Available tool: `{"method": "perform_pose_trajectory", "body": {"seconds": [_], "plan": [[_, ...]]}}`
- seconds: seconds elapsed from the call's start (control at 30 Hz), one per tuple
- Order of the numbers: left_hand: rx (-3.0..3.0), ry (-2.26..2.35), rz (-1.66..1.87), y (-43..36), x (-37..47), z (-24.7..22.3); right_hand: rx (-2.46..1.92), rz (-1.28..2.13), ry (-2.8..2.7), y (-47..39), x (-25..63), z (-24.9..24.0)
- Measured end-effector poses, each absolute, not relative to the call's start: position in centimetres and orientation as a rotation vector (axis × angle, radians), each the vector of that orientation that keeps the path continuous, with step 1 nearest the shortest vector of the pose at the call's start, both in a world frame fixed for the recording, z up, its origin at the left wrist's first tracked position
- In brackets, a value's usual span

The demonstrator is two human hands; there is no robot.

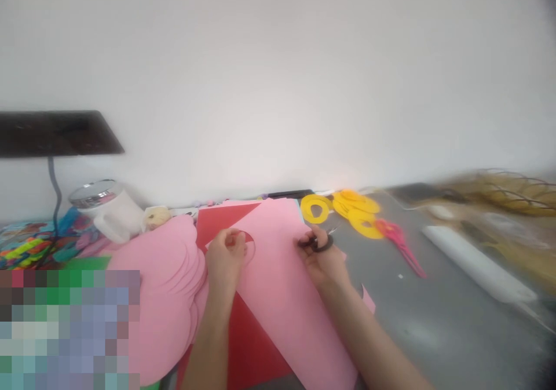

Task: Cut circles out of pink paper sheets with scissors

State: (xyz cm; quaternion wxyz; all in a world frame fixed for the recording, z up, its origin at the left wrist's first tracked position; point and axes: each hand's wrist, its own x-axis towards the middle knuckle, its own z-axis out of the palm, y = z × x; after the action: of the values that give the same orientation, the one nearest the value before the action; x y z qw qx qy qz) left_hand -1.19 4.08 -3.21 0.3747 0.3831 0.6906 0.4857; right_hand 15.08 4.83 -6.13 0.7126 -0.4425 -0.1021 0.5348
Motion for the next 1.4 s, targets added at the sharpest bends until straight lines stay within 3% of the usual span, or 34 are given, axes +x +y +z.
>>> {"method": "perform_pose_trajectory", "body": {"seconds": [0.4, 0.73, 0.83, 0.93, 1.07, 1.27, 1.4], "plan": [[0.689, 1.456, 1.220, 4.1, -1.2, -2.1, -0.972, 1.220, -0.227, 5.0, 15.3, -6.6], [1.358, 1.345, 0.805, 3.1, 0.4, -2.8, -1.017, 1.047, -0.371, 4.2, 14.6, -4.8], [1.448, 1.337, 1.033, 2.9, 0.5, -2.7, -1.050, 0.805, -0.622, 2.9, 14.0, -3.7], [1.358, 1.418, 1.615, 2.9, -0.1, -2.9, -1.024, 0.486, -0.899, 2.0, 13.5, -3.8], [1.025, 1.359, 2.064, 3.5, -0.8, -2.9, -0.986, 0.412, -1.178, 1.7, 13.0, -4.7], [0.634, 1.169, 2.090, 3.8, -0.8, -2.2, -1.144, 0.814, -1.118, 2.0, 12.8, -4.4], [0.625, 1.143, 1.752, 3.8, -0.8, -2.5, -1.143, 0.905, -1.079, 2.2, 13.0, -3.8]]}}
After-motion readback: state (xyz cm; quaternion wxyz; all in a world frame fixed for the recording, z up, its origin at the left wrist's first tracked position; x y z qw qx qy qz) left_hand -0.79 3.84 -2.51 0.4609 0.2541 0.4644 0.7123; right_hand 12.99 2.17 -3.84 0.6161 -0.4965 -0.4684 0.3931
